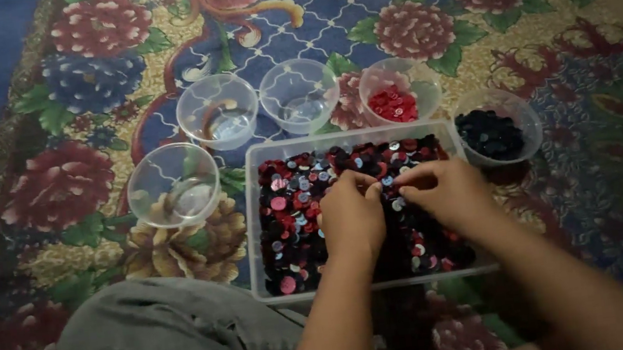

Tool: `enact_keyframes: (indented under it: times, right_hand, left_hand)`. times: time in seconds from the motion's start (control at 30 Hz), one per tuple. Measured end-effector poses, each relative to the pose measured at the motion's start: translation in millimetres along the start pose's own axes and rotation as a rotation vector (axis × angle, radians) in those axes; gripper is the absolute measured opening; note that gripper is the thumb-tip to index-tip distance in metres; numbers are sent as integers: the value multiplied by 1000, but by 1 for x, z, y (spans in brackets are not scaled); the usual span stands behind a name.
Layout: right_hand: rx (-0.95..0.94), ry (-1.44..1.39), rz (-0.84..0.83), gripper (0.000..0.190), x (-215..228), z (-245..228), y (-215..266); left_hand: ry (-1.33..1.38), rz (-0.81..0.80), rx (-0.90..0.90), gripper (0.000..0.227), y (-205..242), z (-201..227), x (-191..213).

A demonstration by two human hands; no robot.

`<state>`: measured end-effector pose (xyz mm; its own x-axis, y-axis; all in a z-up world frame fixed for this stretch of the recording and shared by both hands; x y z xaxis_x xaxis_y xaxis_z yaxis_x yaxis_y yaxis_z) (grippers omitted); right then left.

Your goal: Sorting a large quantity of mixed buttons into separate containers by color and type.

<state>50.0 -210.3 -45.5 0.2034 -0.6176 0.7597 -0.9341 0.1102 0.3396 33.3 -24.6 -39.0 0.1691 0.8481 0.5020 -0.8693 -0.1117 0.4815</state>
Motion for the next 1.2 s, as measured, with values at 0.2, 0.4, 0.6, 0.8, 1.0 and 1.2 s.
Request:
enact_keyframes:
  times: [0.2,0.4,0.6,0.8,1.0,1.2]
  right_hand:
    - [15,-68,-14,22,-2,-7,-1]
    - [-77,-231,-16,26,-12,9,-5]
    - [-89,-182,54,22,10,-5,16]
    - [115,-219,266,23,49,-28,-45]
    - [305,-191,408,21,59,-21,-47]
    - [159,-117,378,24,7,18,-12]
  left_hand:
    - [160,-52,-47,17,-6,8,-17]
    - [172,-13,-8,12,0,10,-16]
    - [67,111,43,10,-7,5,-9]
    - [113,173,-14,18,12,18,18]
    - [168,226,11,16,-3,9,8]
    - [200,321,-236,20,-76,63,-14]
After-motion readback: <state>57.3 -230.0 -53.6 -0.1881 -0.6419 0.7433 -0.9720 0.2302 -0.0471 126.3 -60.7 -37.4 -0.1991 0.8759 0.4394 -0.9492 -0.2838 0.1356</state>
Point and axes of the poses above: each hand's wrist, its own y-axis away from the middle knuckle, its own x-axis out of the back of the hand, z = x × y, the point moved 7 cm from there along -y, towards the middle knuckle, and after that the axes turned 2 degrees about -z, right-handed, at the moved point
